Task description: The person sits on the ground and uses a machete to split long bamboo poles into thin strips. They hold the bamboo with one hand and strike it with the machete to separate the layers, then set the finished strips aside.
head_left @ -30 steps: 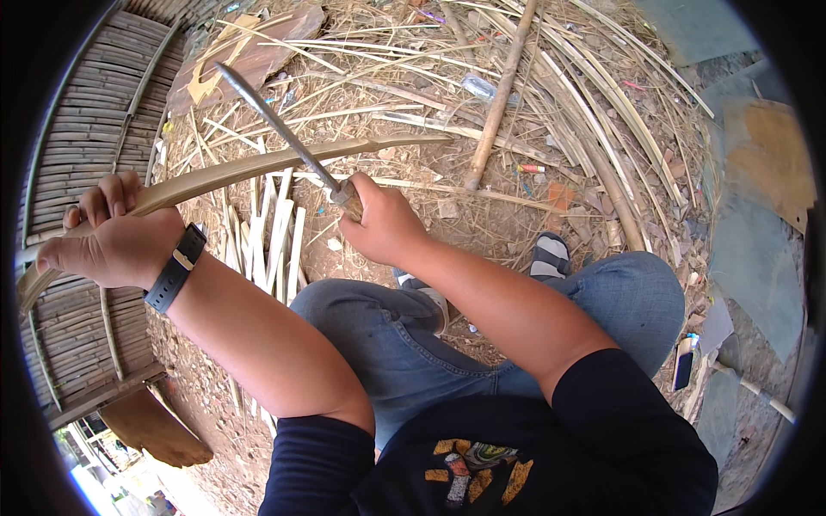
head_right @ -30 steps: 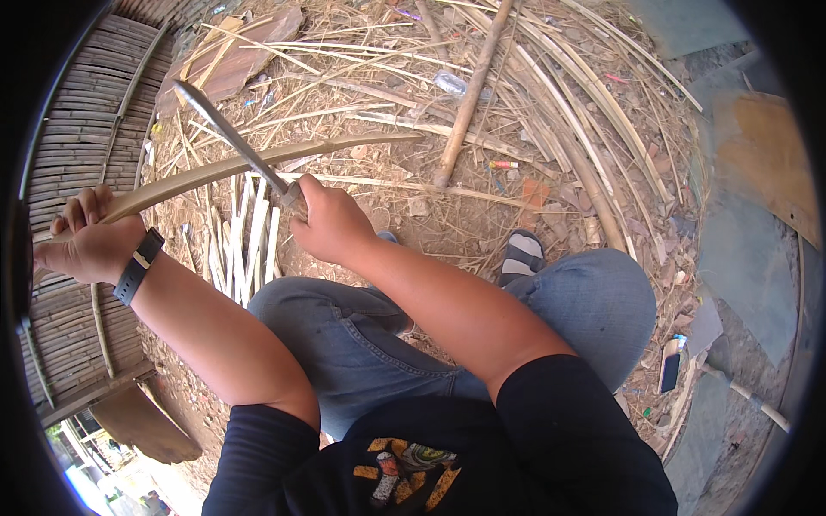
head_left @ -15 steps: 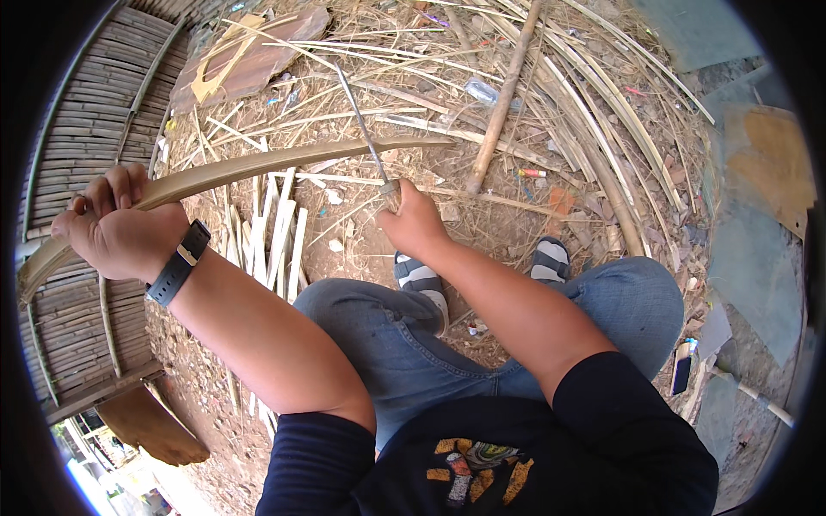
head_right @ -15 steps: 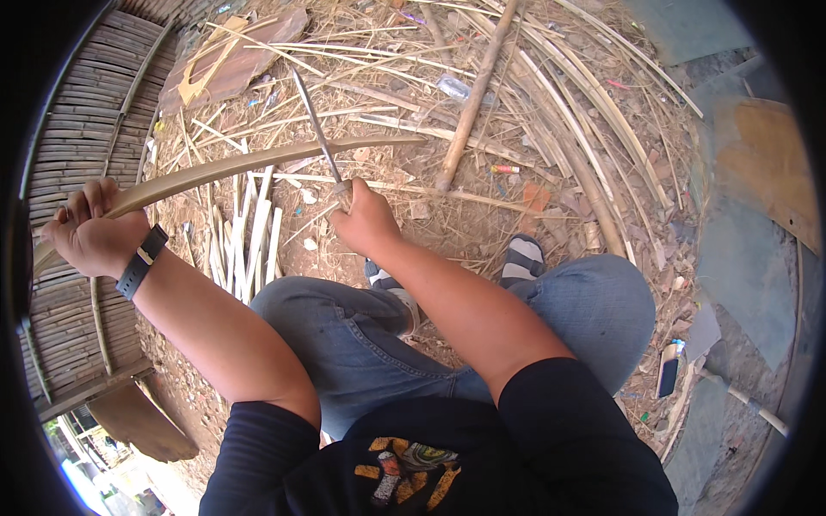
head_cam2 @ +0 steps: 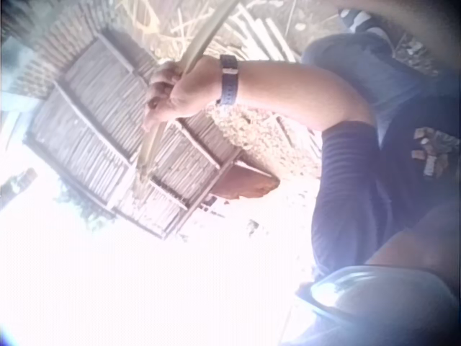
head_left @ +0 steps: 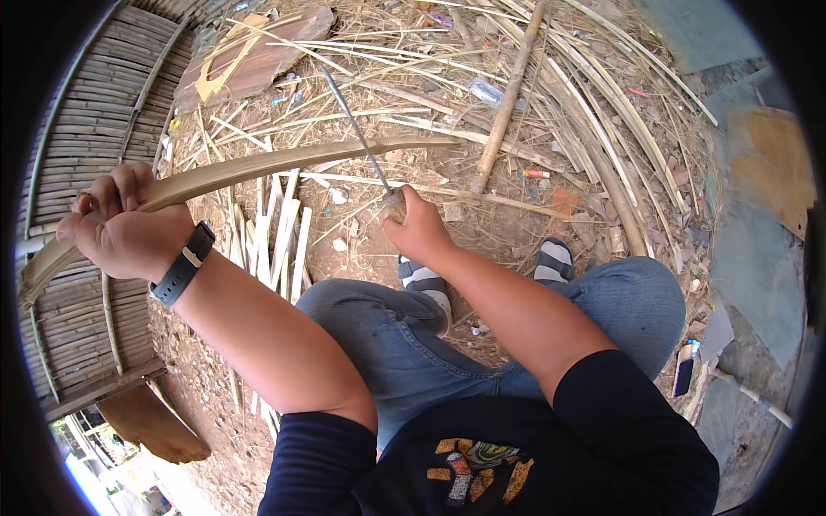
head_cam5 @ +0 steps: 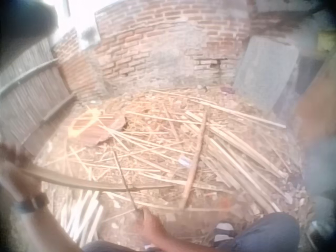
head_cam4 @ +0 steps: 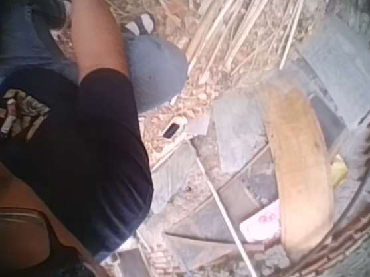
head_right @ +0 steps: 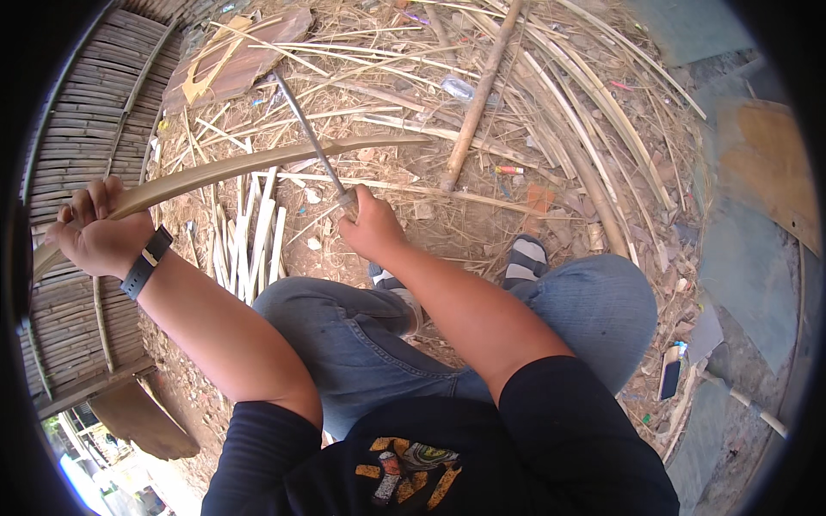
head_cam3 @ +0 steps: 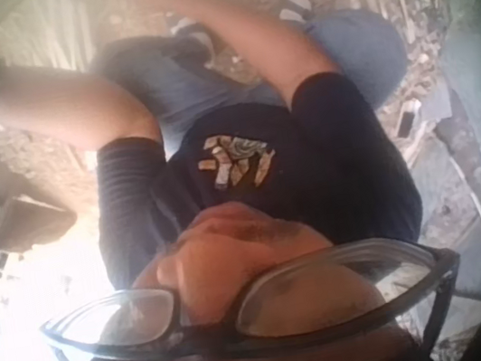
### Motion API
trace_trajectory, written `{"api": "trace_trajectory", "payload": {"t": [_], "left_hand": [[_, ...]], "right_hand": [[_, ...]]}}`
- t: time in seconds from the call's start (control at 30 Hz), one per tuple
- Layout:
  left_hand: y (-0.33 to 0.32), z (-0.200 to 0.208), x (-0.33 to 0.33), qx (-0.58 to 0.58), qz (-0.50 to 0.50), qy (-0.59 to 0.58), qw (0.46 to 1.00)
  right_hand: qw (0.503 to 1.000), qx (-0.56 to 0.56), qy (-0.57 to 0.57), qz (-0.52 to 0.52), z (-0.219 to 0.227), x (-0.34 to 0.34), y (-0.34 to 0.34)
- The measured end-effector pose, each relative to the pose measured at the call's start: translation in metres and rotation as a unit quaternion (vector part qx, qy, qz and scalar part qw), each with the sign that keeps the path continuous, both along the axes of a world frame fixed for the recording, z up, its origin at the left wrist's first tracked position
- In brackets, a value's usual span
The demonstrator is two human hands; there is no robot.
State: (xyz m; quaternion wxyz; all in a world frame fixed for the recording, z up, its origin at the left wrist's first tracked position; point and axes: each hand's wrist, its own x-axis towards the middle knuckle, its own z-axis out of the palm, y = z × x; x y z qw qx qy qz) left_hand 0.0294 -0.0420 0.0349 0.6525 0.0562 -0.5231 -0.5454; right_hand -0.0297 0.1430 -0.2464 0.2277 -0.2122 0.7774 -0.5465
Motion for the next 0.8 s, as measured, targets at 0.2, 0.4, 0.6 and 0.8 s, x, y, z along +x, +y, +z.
{"api": "trace_trajectory", "payload": {"t": [0.2, 0.4, 0.6, 0.8], "left_hand": [[-0.009, -0.007, -0.001, 0.020, 0.021, -0.002, 1.000], [0.002, -0.005, -0.006, 0.002, 0.010, -0.002, 1.000], [-0.006, -0.004, -0.002, 0.006, -0.021, -0.002, 1.000], [0.000, -0.004, -0.004, -0.001, -0.018, -0.002, 1.000]], "right_hand": [[0.996, 0.034, -0.082, -0.030, -0.021, -0.007, 0.006], [0.997, -0.061, -0.034, 0.037, 0.028, 0.002, -0.012], [0.996, -0.046, -0.061, -0.039, -0.015, 0.000, -0.004], [0.993, -0.037, -0.103, 0.042, 0.047, -0.003, -0.009]]}}
